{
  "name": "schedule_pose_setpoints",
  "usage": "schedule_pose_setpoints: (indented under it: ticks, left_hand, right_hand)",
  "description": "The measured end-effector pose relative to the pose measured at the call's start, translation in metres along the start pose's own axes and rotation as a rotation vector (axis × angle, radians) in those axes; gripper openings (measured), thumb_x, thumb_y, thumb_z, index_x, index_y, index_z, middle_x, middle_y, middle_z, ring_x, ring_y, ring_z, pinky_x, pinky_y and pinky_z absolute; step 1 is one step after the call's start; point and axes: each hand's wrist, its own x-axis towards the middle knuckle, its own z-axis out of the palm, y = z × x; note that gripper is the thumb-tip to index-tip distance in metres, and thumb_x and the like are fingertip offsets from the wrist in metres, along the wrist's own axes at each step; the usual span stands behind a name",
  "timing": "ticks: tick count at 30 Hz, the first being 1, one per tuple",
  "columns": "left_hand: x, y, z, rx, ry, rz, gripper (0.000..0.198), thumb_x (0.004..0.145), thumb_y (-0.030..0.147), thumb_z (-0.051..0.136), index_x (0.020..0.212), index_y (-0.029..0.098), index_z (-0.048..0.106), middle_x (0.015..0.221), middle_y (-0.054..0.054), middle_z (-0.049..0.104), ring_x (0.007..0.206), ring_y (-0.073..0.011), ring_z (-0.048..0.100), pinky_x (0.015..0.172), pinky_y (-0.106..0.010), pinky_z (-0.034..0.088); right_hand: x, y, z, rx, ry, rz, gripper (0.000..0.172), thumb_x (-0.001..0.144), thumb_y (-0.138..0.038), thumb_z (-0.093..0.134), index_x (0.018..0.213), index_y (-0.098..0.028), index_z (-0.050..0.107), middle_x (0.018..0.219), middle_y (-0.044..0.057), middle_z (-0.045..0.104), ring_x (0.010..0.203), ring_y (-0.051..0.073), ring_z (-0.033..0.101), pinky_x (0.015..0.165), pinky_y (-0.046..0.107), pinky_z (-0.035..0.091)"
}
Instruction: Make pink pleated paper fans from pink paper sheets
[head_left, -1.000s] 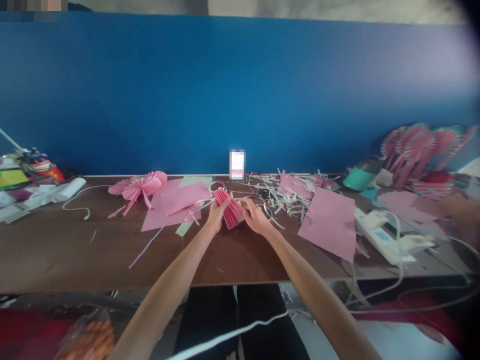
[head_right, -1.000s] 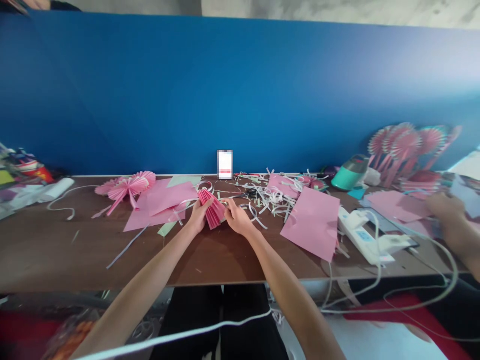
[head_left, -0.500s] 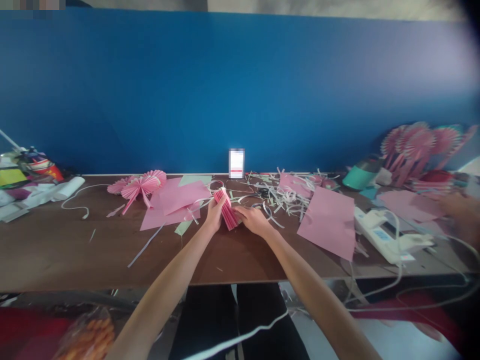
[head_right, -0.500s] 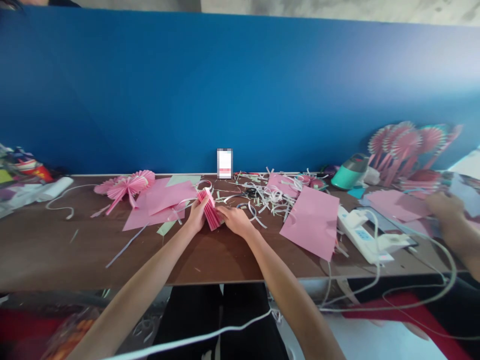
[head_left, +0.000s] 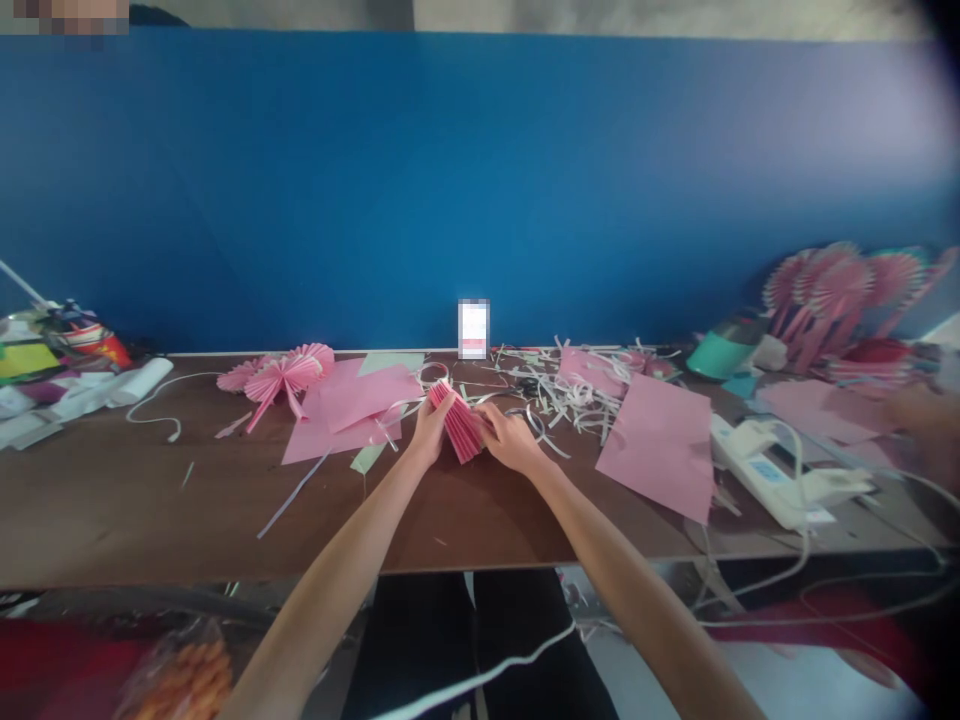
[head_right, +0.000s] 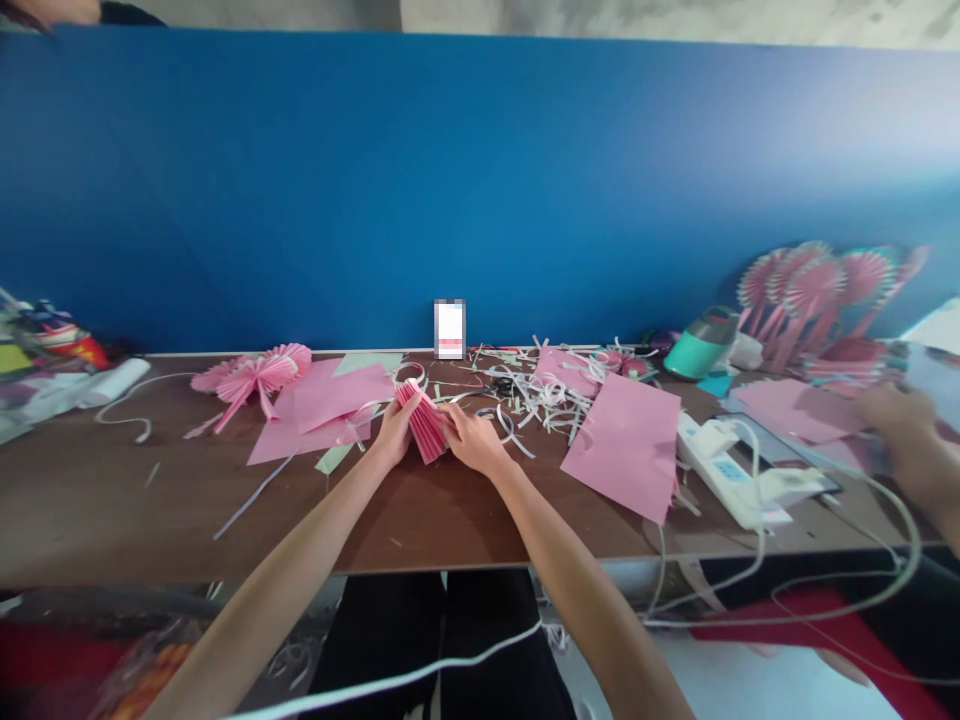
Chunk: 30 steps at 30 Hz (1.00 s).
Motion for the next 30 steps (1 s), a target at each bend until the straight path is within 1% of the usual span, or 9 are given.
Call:
schedule_pose_setpoints:
  ticks: [2,4,8,11,14,17,22,25,30]
  left_hand:
    - [-0.0008,0.0006,0.0002,-0.037,0.006,-0.010,0.036,0.069,0.040,0.077,0.090,0.017,0.059,0.080,-0.001,0.064,0.073,-0.0144,0.061,0.072,-0.028,0.048]
    - [-0.0015,0.0010,0.0005,-0.062,-0.014,-0.012,0.037,0.069,0.039,0.077,0.092,0.017,0.059,0.083,-0.002,0.065,0.076,-0.0147,0.062,0.075,-0.029,0.049]
    - [-0.0022,0.0013,0.0012,-0.068,-0.034,-0.030,0.038,0.067,0.038,0.079,0.091,0.017,0.059,0.081,-0.001,0.064,0.073,-0.0132,0.061,0.071,-0.027,0.048]
    - [-0.0025,0.0019,0.0019,-0.051,-0.010,-0.046,0.038,0.065,0.038,0.080,0.088,0.017,0.059,0.079,0.000,0.064,0.071,-0.0128,0.060,0.070,-0.027,0.047]
    - [-0.0027,0.0026,0.0023,-0.019,0.015,-0.040,0.037,0.065,0.038,0.080,0.086,0.017,0.059,0.077,0.000,0.064,0.070,-0.0131,0.060,0.072,-0.028,0.047]
    - [-0.0030,0.0019,0.0021,0.031,-0.007,-0.016,0.034,0.066,0.037,0.078,0.087,0.016,0.060,0.078,-0.001,0.064,0.072,-0.0137,0.060,0.073,-0.028,0.047]
    - [-0.0034,-0.0010,0.0027,0.138,-0.035,0.026,0.026,0.067,0.033,0.076,0.082,0.016,0.062,0.077,-0.003,0.065,0.076,-0.0180,0.061,0.072,-0.030,0.048]
    - [-0.0027,-0.0010,0.0022,0.166,-0.047,0.003,0.023,0.067,0.032,0.074,0.079,0.016,0.063,0.074,-0.003,0.064,0.074,-0.0184,0.061,0.070,-0.029,0.048]
    - [0.0004,-0.0014,-0.0033,0.223,-0.132,-0.011,0.022,0.071,0.034,0.071,0.079,0.016,0.064,0.073,-0.003,0.063,0.068,-0.0160,0.058,0.067,-0.028,0.046]
  right_hand:
    - [0.0002,-0.0005,-0.0013,-0.025,0.036,0.030,0.036,0.089,-0.025,0.047,0.125,-0.022,0.048,0.094,0.004,0.071,0.072,0.021,0.066,0.063,0.026,0.043]
    - [0.0007,-0.0013,-0.0025,-0.028,0.074,0.038,0.037,0.088,-0.024,0.047,0.125,-0.022,0.047,0.099,0.005,0.070,0.075,0.021,0.066,0.063,0.026,0.043]
    - [0.0015,-0.0018,-0.0029,-0.015,0.120,0.043,0.047,0.086,-0.024,0.049,0.132,-0.021,0.040,0.102,0.007,0.070,0.083,0.023,0.066,0.067,0.028,0.045]
    - [0.0015,-0.0011,-0.0020,-0.024,0.080,0.048,0.045,0.088,-0.025,0.049,0.132,-0.023,0.042,0.098,0.005,0.071,0.081,0.022,0.067,0.067,0.027,0.046]
    - [0.0015,-0.0005,-0.0018,-0.018,0.049,0.013,0.033,0.091,-0.023,0.046,0.123,-0.027,0.052,0.107,0.004,0.069,0.087,0.021,0.066,0.070,0.026,0.046]
    - [0.0018,0.0005,-0.0025,0.016,0.029,-0.046,0.030,0.093,-0.021,0.045,0.120,-0.027,0.056,0.114,0.004,0.066,0.095,0.020,0.064,0.075,0.027,0.046]
    - [0.0018,0.0024,-0.0044,0.056,-0.012,-0.127,0.027,0.093,-0.019,0.046,0.112,-0.026,0.063,0.108,0.005,0.067,0.096,0.019,0.063,0.077,0.026,0.046]
    - [0.0011,0.0022,-0.0052,0.071,-0.022,-0.140,0.026,0.093,-0.019,0.046,0.111,-0.026,0.064,0.107,0.005,0.068,0.097,0.019,0.063,0.079,0.026,0.045]
    - [-0.0001,0.0041,-0.0064,0.063,-0.050,-0.049,0.029,0.093,-0.030,0.049,0.122,-0.026,0.054,0.095,0.003,0.072,0.083,0.020,0.067,0.073,0.027,0.045]
